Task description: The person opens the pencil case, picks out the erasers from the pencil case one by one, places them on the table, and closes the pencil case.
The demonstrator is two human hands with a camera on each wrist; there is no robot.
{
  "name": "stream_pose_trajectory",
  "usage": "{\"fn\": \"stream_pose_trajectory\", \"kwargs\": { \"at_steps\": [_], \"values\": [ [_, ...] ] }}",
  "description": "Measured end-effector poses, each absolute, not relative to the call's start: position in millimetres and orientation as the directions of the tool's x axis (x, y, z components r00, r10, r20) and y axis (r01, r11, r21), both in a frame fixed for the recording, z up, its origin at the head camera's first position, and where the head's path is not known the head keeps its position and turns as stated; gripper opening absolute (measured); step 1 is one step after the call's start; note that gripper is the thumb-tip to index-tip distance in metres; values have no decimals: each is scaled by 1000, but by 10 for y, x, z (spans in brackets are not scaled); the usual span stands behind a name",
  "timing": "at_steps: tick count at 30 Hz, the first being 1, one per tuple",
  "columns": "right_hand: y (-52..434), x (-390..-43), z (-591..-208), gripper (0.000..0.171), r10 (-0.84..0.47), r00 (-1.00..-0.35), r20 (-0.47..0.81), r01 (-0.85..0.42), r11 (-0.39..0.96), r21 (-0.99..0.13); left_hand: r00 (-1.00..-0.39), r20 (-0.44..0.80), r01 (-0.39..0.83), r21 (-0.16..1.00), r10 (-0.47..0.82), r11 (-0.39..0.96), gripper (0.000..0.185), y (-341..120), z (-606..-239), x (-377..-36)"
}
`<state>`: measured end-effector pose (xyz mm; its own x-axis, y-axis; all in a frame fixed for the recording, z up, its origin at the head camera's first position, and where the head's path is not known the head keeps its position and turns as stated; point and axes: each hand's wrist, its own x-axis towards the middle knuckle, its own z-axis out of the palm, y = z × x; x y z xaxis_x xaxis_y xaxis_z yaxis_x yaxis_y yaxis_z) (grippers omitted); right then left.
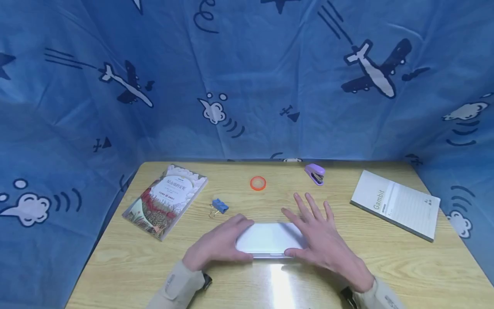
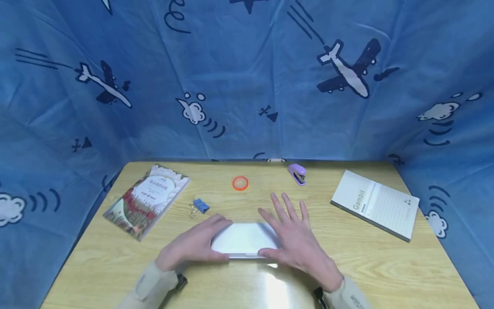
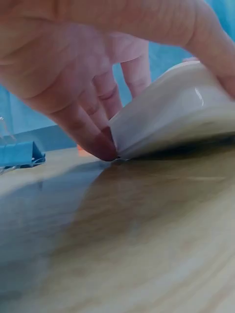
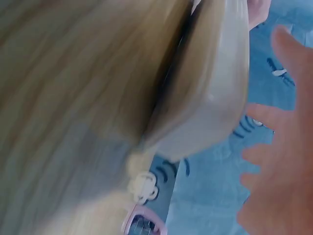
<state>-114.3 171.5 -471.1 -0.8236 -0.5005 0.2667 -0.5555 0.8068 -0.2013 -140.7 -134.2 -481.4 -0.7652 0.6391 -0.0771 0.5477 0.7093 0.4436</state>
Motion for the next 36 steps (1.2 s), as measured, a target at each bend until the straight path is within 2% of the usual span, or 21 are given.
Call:
{"fn": "stream_pose_trajectory", "kwargs": {
  "at_steps": [6,11,19,31,36],
  "values": [
    [1561,-1102,-4675,53,-646,-706,290,-699,703,-131,-766,-71,534,484,639,693,87,-1375,-4827,-1459],
    [1445,-1112,-4658,29,-687,-657,309,-736,673,-69,-772,-87,507,512,629,693,82,-1370,-4820,-1510],
    [1375,-1196,-4606,35,-715,-593,370,-771,636,-6,-778,-83,484,553,623,679,79,-1350,-4876,-1595],
    [1347,-1246,-4606,27,-758,-386,525,-869,490,69,-786,-90,458,579,611,675,74,-1335,-4878,-1602],
    [1376,-1273,-4612,28,-770,-338,541,-892,446,77,-778,-78,473,580,623,663,69,-1333,-4878,-1596]
  ]
}}
